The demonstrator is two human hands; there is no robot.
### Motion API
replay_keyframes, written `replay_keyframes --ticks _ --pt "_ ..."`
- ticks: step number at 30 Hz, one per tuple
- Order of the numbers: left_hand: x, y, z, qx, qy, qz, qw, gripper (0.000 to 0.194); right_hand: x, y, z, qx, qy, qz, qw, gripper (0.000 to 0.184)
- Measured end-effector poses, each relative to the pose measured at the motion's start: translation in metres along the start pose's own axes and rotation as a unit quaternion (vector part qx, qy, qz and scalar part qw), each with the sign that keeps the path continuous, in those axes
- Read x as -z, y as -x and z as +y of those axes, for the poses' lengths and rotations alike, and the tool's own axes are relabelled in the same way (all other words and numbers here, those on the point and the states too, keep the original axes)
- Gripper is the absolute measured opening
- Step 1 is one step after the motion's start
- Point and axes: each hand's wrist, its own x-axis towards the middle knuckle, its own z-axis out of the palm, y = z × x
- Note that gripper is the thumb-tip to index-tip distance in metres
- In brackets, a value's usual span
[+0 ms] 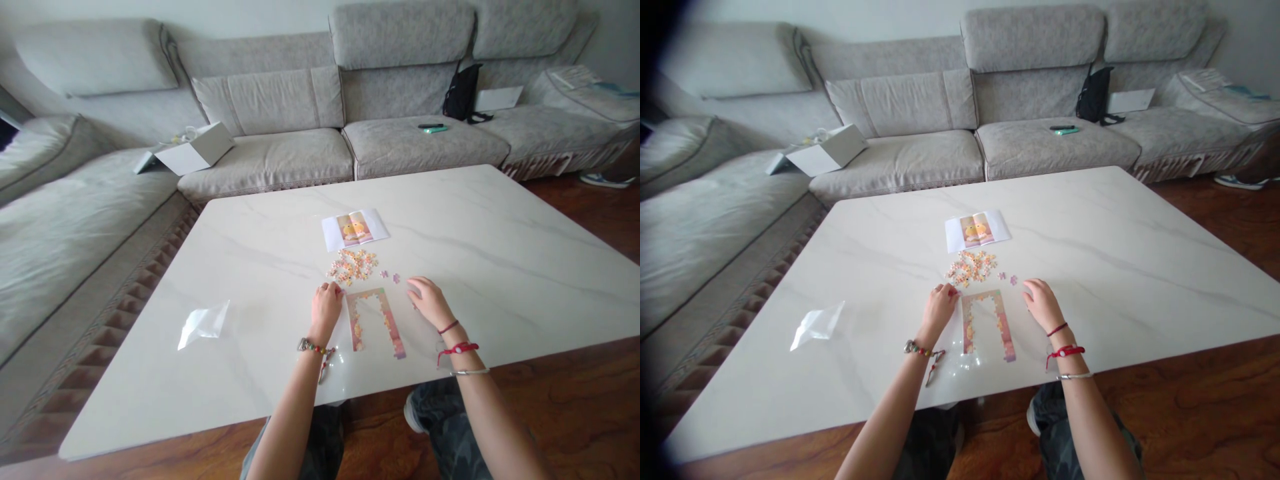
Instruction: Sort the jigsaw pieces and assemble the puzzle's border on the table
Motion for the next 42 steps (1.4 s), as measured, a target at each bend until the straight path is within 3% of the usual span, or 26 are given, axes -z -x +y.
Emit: replay_keyframes --ticks 13,21,27,34,42 --pt "0.011 0.021 -0.025 0.005 0.065 0.094 0.993 0.023 -0.017 -0.023 -0.005 0.037 -0.021 -0.001 0.999 0.023" --pt "0.008 0.017 -0.025 -0.024 0.047 0.045 0.998 0.023 -0.005 -0.024 0.013 -0.016 0.0 0.035 0.999 0.024" --pt "0.002 0.012 -0.021 -0.022 0.038 0.053 0.998 0.02 0.006 -0.018 0.023 -0.074 -0.016 0.003 0.997 0.024" --pt "0.0 0.01 -0.022 -0.011 0.041 0.05 0.998 0.02 0.011 -0.013 0.02 -0.072 -0.036 -0.058 0.995 0.022" --pt "0.002 0.012 -0.02 -0.001 0.034 0.054 0.998 0.021 -0.004 -0.019 0.01 -0.042 -0.023 -0.038 0.998 0.035"
